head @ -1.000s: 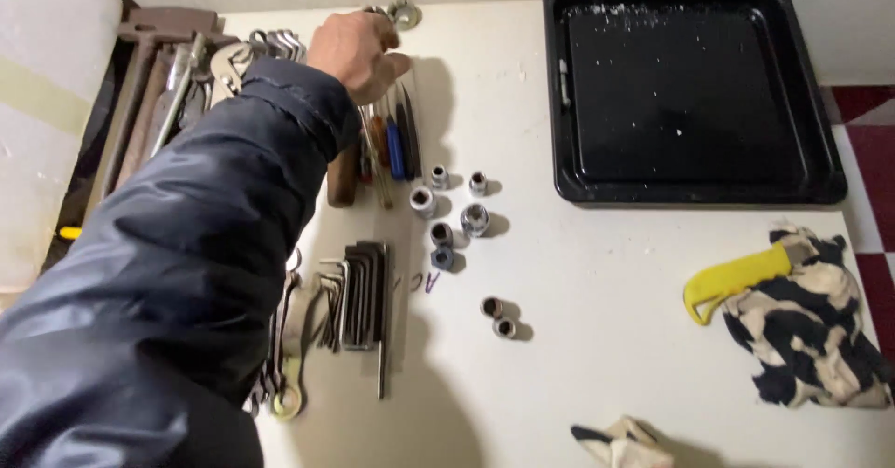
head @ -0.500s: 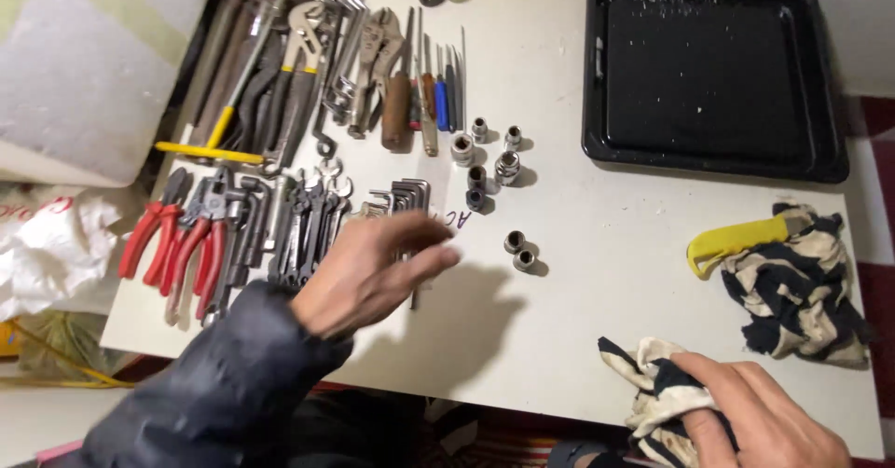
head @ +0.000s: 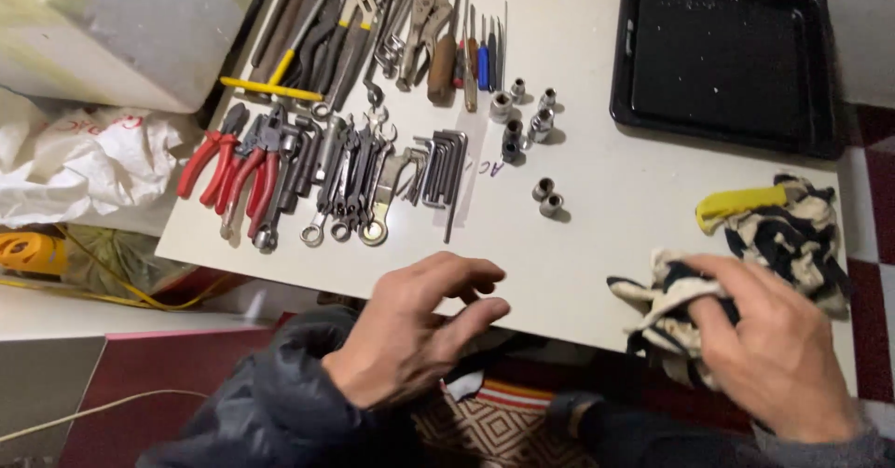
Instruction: Cleaning small metal sockets and parts using a cloth on a workbench.
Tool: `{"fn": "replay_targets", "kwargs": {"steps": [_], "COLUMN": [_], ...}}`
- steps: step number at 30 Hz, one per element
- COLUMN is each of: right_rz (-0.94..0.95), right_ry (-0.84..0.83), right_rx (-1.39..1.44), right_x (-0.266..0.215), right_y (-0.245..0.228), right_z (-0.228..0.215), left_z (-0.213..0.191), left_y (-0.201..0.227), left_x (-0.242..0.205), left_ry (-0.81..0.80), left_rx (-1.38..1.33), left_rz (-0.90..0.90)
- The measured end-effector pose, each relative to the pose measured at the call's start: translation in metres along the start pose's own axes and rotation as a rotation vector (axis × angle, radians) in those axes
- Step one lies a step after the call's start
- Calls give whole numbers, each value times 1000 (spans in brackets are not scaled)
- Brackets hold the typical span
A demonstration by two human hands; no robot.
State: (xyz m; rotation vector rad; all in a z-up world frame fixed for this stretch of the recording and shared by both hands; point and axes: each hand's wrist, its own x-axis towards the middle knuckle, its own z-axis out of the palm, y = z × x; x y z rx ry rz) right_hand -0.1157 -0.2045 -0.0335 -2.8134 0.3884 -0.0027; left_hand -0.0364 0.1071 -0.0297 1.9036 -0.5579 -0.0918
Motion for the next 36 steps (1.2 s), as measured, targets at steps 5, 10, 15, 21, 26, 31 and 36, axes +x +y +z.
{"fn": "replay_targets", "kwargs": {"steps": [5,10,15,21,26,31,36], "right_rz": [8,163,177,60,39,19,12], "right_ry": [128,13,-160,-396,-373,-426,-462], "right_rx": [22,61,66,-124,-178,-183,-202], "right_x": [12,24,32,18,22,24,28], "right_y": [16,28,41,17,38,30,23], "right_z": [-5,7,37,41,61,53,48], "left_z": [47,64,89,91,104,93,102], "left_y": [-53,-75,-123,-129,-149,-130,-139], "left_x": [24,76,111,122,132,155,178], "left_ry": [-513,-513,-314,-267,-241,-92,109], "left_rx": [586,762,753,555,685,624,626], "left_rz": [163,-54,81,96,93,-25,19]}}
